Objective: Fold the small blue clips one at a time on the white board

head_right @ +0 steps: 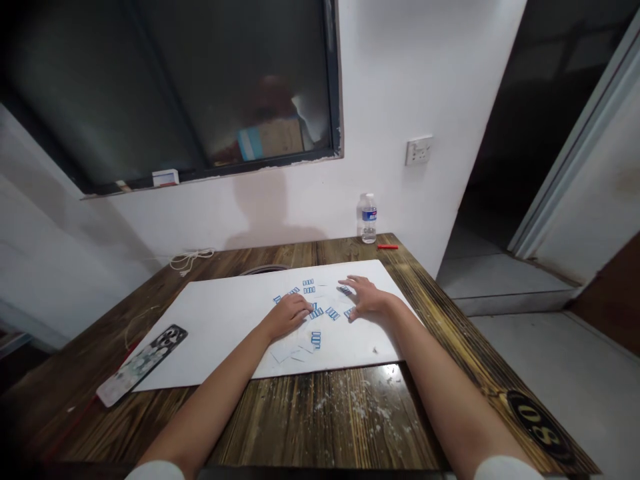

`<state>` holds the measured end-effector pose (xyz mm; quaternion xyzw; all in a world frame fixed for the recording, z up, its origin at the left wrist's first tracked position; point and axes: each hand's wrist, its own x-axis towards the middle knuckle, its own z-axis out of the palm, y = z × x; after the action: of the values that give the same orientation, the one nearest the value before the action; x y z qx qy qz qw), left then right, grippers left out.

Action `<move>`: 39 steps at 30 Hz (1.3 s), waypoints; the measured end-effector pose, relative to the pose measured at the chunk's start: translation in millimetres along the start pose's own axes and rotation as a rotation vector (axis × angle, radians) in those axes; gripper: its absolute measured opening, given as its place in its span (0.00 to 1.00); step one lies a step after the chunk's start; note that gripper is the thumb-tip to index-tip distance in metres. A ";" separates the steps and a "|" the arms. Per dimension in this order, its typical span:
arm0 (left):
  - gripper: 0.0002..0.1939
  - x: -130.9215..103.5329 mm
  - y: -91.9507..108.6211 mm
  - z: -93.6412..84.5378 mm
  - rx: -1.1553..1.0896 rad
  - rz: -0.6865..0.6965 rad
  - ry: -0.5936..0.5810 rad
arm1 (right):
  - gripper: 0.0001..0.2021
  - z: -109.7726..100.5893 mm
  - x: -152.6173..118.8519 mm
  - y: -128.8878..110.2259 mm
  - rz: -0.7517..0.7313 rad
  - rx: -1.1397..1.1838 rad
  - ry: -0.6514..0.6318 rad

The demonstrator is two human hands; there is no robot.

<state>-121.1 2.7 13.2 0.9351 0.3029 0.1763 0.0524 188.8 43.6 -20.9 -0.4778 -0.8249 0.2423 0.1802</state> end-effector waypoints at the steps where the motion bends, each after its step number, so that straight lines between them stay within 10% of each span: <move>1: 0.13 0.2 -0.4 0.2 -0.005 0.004 0.000 | 0.52 1.7 0.8 -0.7 0.001 -0.010 0.017; 5: 0.13 0.6 -2.3 1.5 -0.011 0.008 0.003 | 0.30 10.5 6.3 -0.8 0.094 -0.019 0.215; 14: 0.13 -0.2 -4.4 2.1 -0.007 0.008 -0.009 | 0.43 10.2 3.9 0.4 0.077 -0.090 0.164; 25: 0.12 0.3 -4.0 2.2 -0.030 0.013 -0.007 | 0.15 9.0 1.7 -3.1 -0.009 0.078 0.322; 39: 0.12 1.1 -2.6 0.8 -0.036 0.005 0.012 | 0.14 2.7 -24.3 -6.2 0.055 -0.136 0.408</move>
<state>-121.4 5.5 12.2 0.9337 0.2975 0.1875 0.0671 194.7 19.0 -21.2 -0.5503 -0.7724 0.0893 0.3043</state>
